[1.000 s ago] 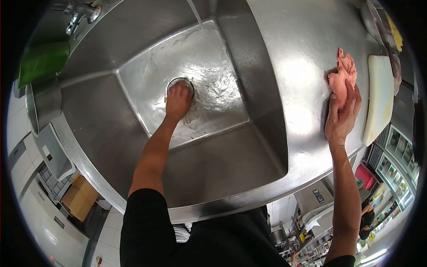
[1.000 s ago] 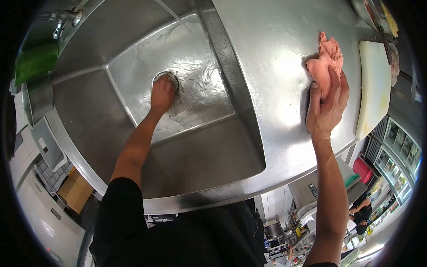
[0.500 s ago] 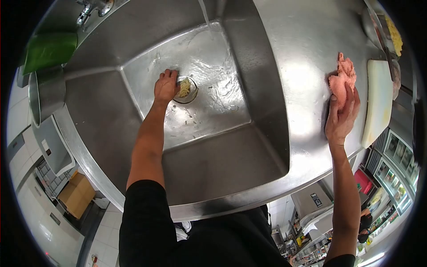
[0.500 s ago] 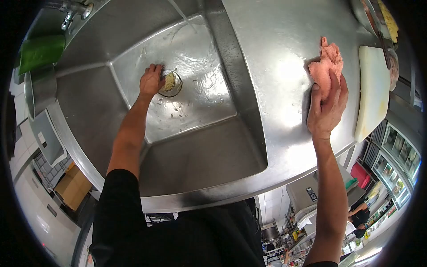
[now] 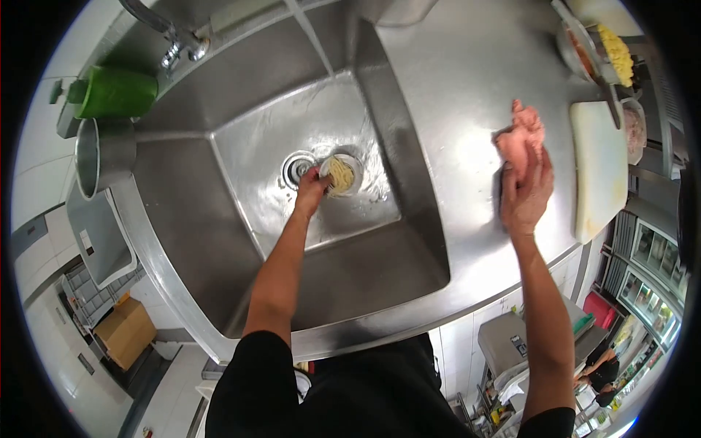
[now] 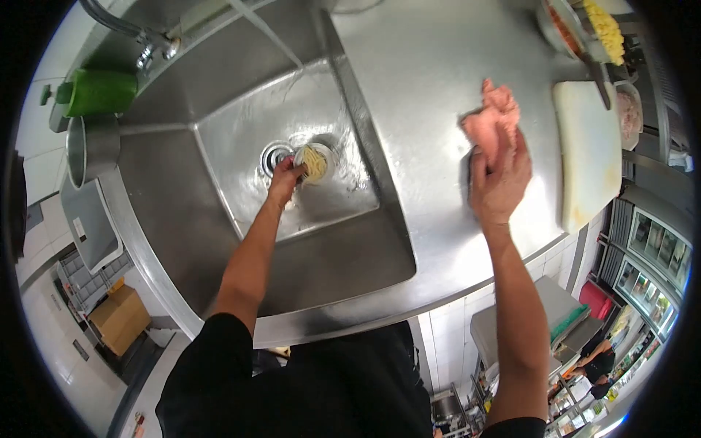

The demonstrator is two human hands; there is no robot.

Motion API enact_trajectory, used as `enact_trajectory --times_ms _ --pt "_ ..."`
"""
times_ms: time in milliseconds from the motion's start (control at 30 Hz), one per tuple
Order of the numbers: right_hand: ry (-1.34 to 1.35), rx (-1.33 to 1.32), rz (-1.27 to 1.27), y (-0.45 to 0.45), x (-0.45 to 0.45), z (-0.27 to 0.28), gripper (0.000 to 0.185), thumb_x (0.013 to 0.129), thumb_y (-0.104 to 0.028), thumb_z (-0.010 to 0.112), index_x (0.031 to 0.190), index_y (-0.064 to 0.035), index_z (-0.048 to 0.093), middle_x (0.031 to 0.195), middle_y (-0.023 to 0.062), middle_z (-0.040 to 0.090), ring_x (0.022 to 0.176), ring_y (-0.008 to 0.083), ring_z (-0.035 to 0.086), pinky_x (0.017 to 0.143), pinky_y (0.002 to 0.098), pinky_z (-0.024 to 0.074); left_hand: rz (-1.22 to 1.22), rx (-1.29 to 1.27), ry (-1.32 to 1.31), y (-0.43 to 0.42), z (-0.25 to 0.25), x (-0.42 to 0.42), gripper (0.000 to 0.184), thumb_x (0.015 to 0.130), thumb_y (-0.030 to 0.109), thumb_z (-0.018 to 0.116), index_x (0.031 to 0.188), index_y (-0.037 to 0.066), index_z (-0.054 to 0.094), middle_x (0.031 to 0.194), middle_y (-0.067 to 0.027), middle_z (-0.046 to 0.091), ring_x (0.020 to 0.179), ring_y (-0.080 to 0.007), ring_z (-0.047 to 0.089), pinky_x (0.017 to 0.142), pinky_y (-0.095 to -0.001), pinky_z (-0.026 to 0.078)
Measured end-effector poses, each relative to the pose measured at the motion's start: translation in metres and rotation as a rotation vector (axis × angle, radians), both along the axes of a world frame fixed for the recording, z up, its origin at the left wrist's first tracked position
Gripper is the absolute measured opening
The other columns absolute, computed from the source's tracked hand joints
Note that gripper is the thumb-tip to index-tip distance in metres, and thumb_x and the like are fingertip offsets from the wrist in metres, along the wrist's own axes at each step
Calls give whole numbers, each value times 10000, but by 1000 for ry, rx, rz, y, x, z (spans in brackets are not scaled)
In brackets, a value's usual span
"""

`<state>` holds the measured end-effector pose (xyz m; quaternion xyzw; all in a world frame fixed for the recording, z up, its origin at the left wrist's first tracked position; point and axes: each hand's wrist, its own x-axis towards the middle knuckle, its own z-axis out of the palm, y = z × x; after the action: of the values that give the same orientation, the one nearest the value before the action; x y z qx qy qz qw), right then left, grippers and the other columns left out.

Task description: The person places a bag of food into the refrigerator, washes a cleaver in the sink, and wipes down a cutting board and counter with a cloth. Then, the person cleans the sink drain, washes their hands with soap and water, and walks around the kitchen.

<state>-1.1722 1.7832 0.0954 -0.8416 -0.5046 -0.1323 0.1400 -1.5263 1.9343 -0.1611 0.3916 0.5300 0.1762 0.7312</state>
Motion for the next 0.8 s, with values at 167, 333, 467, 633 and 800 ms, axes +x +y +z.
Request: enact_trajectory --times_ms 167,333,467,633,800 --pt "50 -24 -48 0 -4 11 566 814 -181 631 1345 -124 441 1313 174 449 1218 349 433 1018 461 335 162 -17 -242 31 147 74 117 887 115 628 995 75 608 844 9 635 726 -67 563 633 -230 453" --pt "76 -5 -35 -2 -2 16 564 810 -190 628 1337 -140 435 1324 156 437 1223 332 426 1019 458 324 239 553 -284 95 314 116 66 899 118 612 941 67 603 781 47 579 682 -32 494 580 -212 392" --pt "102 31 -38 -4 -2 16 574 801 -195 635 1336 -141 434 1331 154 431 1218 345 423 1024 464 315 228 1141 -168 132 413 149 43 846 62 621 882 43 612 823 16 603 672 -84 538 591 -239 425" --pt "115 21 -52 -5 -1 19 587 800 -200 636 1345 -138 428 1341 150 428 1226 350 414 1035 465 306 -198 2154 352 183 370 184 123 714 -3 645 814 62 614 1006 -68 631 830 -248 617 691 -356 511" --pt "128 89 -10 -5 -1 16 572 781 -188 643 1319 -128 456 1321 152 450 1208 359 431 1008 481 331 -28 2119 216 163 411 181 113 729 -21 625 824 34 600 1012 -89 650 849 -298 621 704 -357 509"
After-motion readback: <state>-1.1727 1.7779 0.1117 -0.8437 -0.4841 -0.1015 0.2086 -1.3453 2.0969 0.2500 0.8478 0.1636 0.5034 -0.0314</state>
